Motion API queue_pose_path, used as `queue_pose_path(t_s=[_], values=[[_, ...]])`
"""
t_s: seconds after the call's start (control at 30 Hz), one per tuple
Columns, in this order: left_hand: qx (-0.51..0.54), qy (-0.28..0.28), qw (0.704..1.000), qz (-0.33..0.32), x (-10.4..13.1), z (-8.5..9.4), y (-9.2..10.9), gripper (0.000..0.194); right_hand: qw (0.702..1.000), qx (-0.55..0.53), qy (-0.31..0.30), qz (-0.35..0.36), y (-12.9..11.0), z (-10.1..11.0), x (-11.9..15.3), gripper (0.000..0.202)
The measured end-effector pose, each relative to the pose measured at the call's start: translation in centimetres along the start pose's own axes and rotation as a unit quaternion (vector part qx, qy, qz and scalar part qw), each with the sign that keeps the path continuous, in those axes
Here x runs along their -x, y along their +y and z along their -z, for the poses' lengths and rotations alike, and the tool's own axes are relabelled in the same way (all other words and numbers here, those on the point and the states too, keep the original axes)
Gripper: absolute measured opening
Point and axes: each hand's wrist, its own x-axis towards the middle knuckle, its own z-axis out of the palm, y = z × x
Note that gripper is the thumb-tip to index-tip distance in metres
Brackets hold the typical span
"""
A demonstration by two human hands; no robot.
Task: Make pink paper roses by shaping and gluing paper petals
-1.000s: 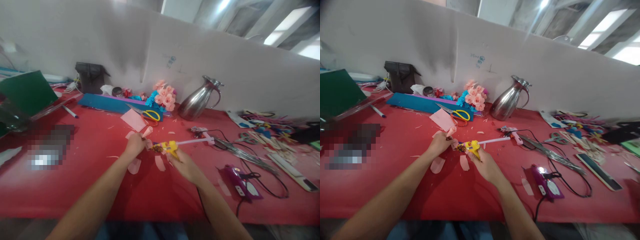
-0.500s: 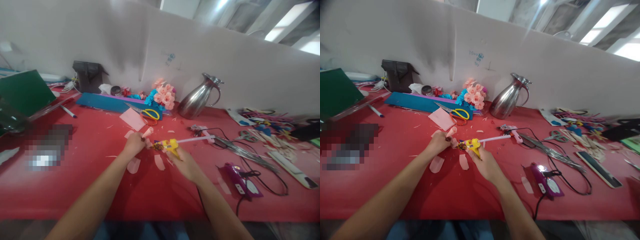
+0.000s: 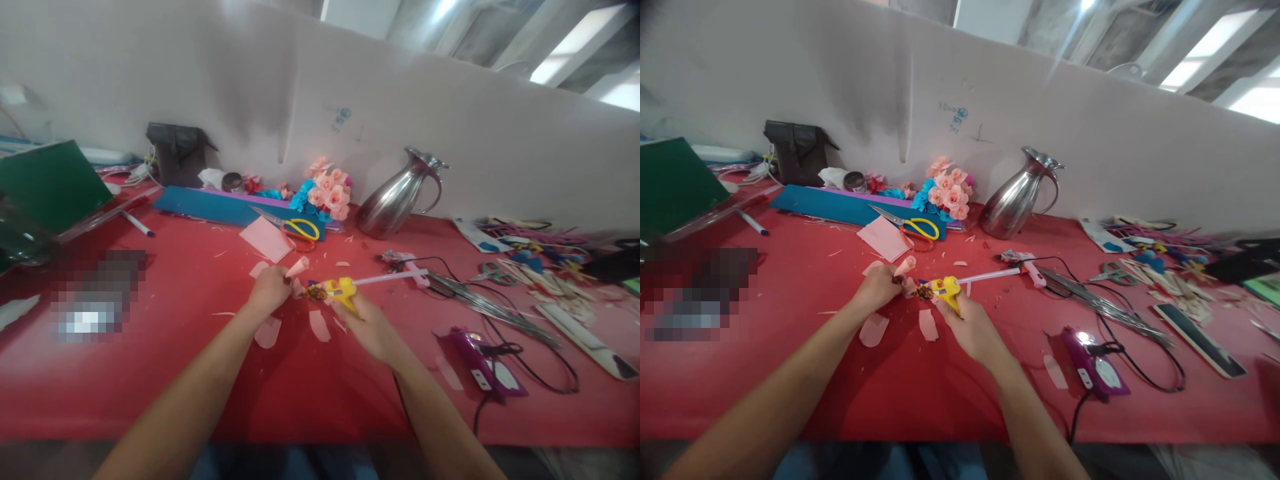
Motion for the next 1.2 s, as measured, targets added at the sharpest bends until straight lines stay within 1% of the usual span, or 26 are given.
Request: queue_pose_path(t_s=[0.1,0.17,0.33,0.47,0.57,0.67,0.73,0.87,0.93,1.0,1.13,1.2], values=[[-0.026,0.006,1.000,0.008,-0.1,0.0,-0.1,0.007,1.000,0.010,0.020,-0.012,0.0,0.2,0.0,0.041],[-0.025,0.000,1.000,0.007,-0.1,0.0,-0.1,0.007,0.999,0.015,0.025,-0.014,-0.1,0.3,0.0,0.041],[0.007,-0.011,1.000,0.004,0.0,0.0,0.0,0.011,1.000,0.017,0.005,-0.010,-0.2,0.3,0.0,0.043],[-0.020,0.005,1.000,0.016,-0.2,-0.3,-0.3,0.006,0.999,0.021,0.020,-0.019,0.1,0.5,-0.3,0.042],[-0.031,0.020,0.999,0.023,-0.3,-0.4,-0.4,0.008,0.999,0.018,0.023,-0.018,0.2,0.7,-0.4,0.041],[0.011,-0.002,1.000,0.003,-0.1,-0.2,-0.2,0.011,1.000,0.016,0.020,-0.011,0.2,0.6,-0.4,0.041],[0.034,-0.014,0.999,0.002,0.1,-0.1,-0.1,0.011,0.999,0.023,0.022,-0.016,0.1,0.6,-0.3,0.041],[0.007,-0.002,1.000,0.018,0.1,0.1,-0.1,0.009,0.998,0.042,0.045,-0.031,0.0,1.0,-0.1,0.039],[-0.005,-0.008,1.000,0.014,0.0,0.1,-0.1,0.010,0.998,0.042,0.050,-0.025,-0.2,1.0,0.2,0.038],[-0.017,-0.011,1.000,0.011,0.0,0.1,-0.1,0.011,0.998,0.039,0.041,-0.016,-0.5,0.9,0.4,0.038],[-0.037,-0.002,0.999,0.011,0.0,0.1,0.0,0.012,0.999,0.040,0.002,-0.014,-1.0,0.2,0.4,0.039],[-0.036,-0.001,0.999,0.009,0.0,0.1,0.1,0.012,0.999,0.042,-0.002,-0.013,-0.9,0.1,0.4,0.039]])
